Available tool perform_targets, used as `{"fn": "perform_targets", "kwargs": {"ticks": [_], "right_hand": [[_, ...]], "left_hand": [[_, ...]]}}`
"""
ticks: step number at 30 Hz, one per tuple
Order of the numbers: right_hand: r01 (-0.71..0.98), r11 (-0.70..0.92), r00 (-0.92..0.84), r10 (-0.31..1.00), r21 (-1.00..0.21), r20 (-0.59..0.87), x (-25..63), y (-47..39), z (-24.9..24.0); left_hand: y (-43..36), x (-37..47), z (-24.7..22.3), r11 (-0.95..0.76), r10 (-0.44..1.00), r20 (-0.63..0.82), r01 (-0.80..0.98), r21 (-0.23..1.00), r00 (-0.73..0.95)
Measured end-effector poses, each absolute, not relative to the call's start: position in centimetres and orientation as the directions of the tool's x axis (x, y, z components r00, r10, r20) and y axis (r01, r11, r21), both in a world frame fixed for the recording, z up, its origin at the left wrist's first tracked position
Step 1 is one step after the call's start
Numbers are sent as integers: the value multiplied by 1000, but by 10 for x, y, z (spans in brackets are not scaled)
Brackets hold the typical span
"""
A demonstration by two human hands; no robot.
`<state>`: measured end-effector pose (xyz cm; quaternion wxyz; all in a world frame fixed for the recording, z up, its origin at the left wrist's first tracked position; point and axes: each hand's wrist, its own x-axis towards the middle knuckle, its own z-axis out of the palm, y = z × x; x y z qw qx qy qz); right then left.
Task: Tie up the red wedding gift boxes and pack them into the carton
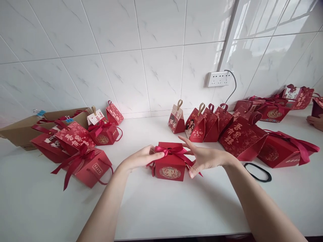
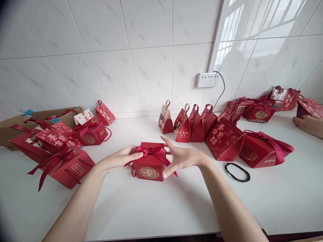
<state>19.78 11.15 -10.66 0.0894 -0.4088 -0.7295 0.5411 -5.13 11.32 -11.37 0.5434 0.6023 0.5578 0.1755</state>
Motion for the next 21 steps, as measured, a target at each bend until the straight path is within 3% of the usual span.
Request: {"fn": "perform_targets", "kwargs": {"ticks": [4,6,10,12,15,18,21], "right_hand": [[626,110,-544,770,-772,-332,185,101,-99],[632,145,-508,819,-761,-267,180,101,-102],[600,389,-452,886,-699,105,174,110,-115],[591,515,-400,855,-621,329,175,117,-122],[609,592,-332,795,-528,508,179,127,-130],[627,635,-308,734,-452,605,183,134,-134],[616,661,-188,651,-428,735,182,132,-130]], "left_hand": [[112,-48,-114,242,840,-442,512,824,315],[112,-46,-114,245,844,-435,497,832,313],[113,-46,-117,155,898,-311,437,886,313],[115,-48,-120,133,895,-300,445,886,330],[120,-49,-124,111,881,-312,485,867,356],[128,-47,-129,-14,952,-109,397,918,287],[136,-46,-134,-193,979,199,125,973,-35]]}}
